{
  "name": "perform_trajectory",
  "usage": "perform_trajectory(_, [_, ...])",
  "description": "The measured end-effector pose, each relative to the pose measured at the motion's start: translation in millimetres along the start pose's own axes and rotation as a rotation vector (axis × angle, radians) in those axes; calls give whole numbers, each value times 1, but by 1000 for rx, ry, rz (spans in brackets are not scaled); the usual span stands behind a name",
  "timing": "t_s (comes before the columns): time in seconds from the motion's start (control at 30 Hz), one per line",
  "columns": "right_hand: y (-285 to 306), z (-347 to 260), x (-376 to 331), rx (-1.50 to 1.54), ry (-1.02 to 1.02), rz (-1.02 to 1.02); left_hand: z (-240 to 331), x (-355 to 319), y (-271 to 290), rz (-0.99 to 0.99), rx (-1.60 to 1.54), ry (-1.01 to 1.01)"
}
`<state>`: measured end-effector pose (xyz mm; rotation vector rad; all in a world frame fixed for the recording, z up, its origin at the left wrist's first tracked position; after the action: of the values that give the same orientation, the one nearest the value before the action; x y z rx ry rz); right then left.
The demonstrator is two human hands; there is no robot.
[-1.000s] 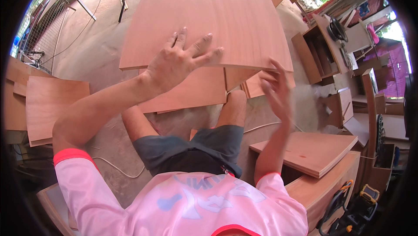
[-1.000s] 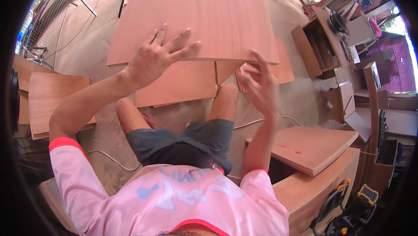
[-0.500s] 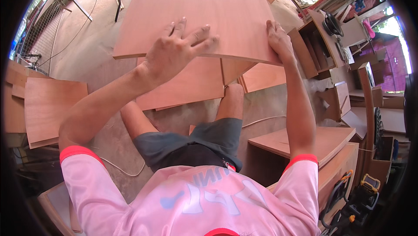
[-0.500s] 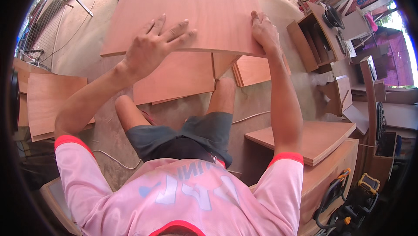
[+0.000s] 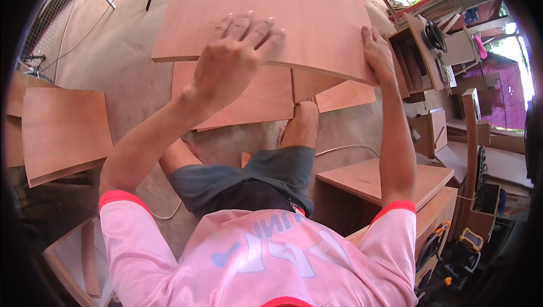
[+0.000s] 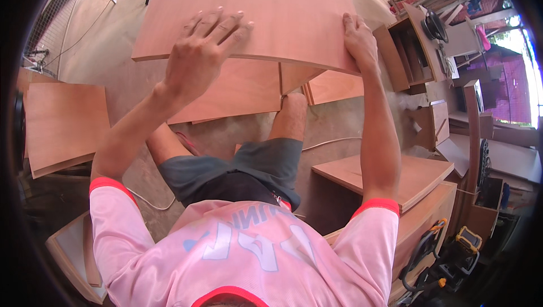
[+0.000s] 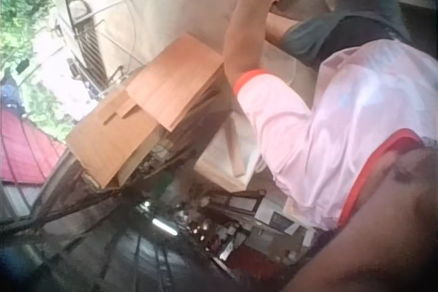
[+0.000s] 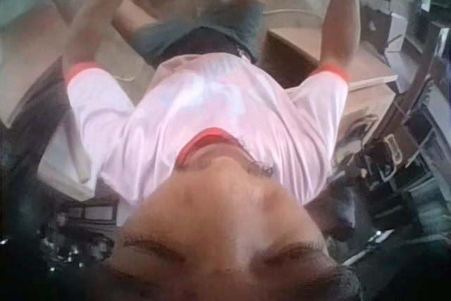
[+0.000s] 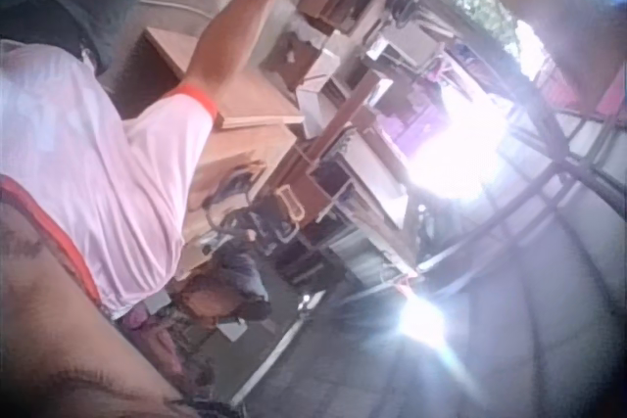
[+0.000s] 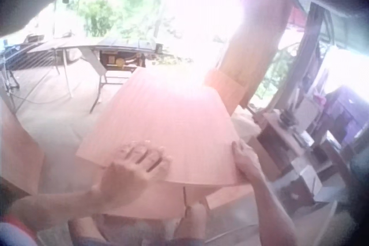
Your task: The person sits on the floor and repeatedly aligns and stacks several large pinkish wooden panels. They lift, rotate, and place the panels into a small pile, then stand and walk to a workbench to retrieve a small item from a drawer.
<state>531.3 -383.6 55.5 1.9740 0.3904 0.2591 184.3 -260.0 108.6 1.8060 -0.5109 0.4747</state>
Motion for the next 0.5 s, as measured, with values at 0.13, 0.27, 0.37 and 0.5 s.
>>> perform_trajectory(0.13, [5, -5, 2, -32, 23, 13, 34, -43, 24, 276, -233, -35])
perform_trajectory(0.27, [13, -6, -1, -36, 24, 36, 68, -119, -64, 259, -785, 390])
perform_trajectory(0.37, [14, -9, -3, -14, 63, 46, 128, -198, -222, -88, -1482, 1191])
perform_trajectory(0.5, [8, -8, -4, 61, 95, 15, 212, -261, -326, -131, -1925, 2144])
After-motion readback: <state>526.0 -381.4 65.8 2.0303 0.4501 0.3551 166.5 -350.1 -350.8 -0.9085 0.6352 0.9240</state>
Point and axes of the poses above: each hand's wrist, its own x-axis towards the middle knuckle, its own y-axis out of the back of the hand, z = x × y, the point moved 10 cm from there along x, towards the middle knuckle, and after that the axes turned 12 degrees about -y, right-handed, at the moved point
